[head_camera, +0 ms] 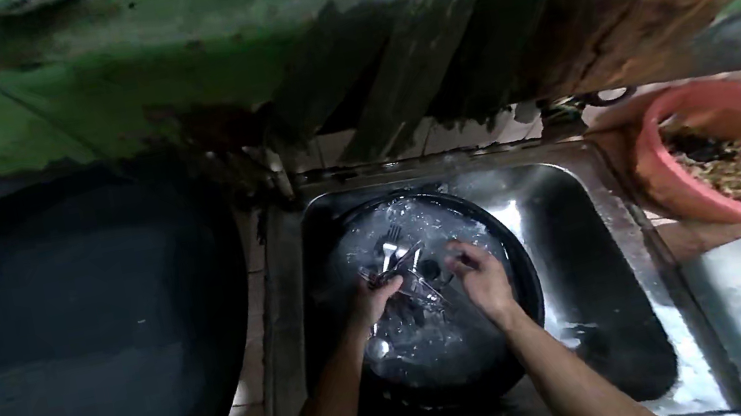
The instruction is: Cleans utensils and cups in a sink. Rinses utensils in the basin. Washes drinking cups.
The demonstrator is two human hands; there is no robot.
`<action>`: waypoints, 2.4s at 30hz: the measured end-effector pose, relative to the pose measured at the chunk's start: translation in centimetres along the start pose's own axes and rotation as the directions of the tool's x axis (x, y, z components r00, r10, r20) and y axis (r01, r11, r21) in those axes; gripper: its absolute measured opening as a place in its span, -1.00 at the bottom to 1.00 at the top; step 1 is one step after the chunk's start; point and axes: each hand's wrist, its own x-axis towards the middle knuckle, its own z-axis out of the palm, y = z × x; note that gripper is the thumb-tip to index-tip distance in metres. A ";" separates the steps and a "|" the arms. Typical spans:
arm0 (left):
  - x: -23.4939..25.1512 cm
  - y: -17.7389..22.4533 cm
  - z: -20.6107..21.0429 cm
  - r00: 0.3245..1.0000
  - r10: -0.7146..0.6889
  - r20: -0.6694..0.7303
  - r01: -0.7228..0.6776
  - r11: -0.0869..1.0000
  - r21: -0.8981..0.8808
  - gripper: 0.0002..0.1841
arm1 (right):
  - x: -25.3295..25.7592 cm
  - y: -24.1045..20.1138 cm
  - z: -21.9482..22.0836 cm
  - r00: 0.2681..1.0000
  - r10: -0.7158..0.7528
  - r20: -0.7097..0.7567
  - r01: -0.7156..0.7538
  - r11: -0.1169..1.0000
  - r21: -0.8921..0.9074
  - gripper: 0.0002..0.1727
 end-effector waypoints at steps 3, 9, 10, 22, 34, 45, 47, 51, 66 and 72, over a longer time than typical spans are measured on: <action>2.3 -1.8 1.0 0.991 -0.117 0.063 0.117 0.993 0.016 -0.30 | -0.7 5.6 0.2 0.996 0.018 -0.086 -0.021 0.999 -0.039 -0.41; 3.1 -2.2 3.1 0.957 -0.253 0.145 0.276 0.946 -0.170 -0.40 | 0.7 4.4 2.3 0.873 0.426 0.237 -0.218 0.776 -0.592 -0.39; 3.3 -2.3 3.3 0.953 -0.258 0.160 0.286 0.939 -0.188 -0.40 | 1.3 3.5 2.9 0.874 0.418 0.250 -0.217 0.793 -0.570 -0.37; -1.7 5.1 1.6 0.996 -0.063 -0.059 0.072 0.984 0.162 -0.50 | 1.3 -2.2 2.9 0.905 0.251 0.342 -0.327 0.927 0.184 -0.42; 3.0 -1.8 1.5 0.966 -0.225 -0.131 0.253 0.928 0.273 -0.27 | 0.3 4.9 0.2 0.857 0.406 0.316 -0.181 0.813 -0.553 -0.30; 0.9 -0.6 5.3 0.983 -0.183 -0.016 0.182 0.983 -0.038 -0.46 | 1.5 0.2 4.9 0.853 0.468 0.231 -0.415 0.876 -0.245 -0.02; 0.1 0.2 4.9 0.989 -0.148 -0.023 0.148 0.989 -0.011 -0.31 | 1.7 -0.7 4.4 0.845 0.460 0.273 -0.458 0.886 -0.073 -0.11; -2.7 3.0 3.3 0.992 -0.120 -0.039 0.118 0.992 -0.050 -0.38 | 1.2 -2.4 1.6 0.853 0.396 0.340 -0.456 0.882 0.115 -0.37; 1.3 -1.8 6.3 0.951 -0.309 0.015 0.292 0.880 -0.375 -0.49 | 0.2 3.1 3.9 0.835 0.468 0.291 -0.235 0.780 -0.580 -0.42; 0.9 -0.2 7.1 0.979 -0.182 -0.090 0.152 0.951 -0.269 -0.41 | 1.9 1.5 3.4 0.911 0.344 0.226 -0.334 0.939 -0.083 -0.12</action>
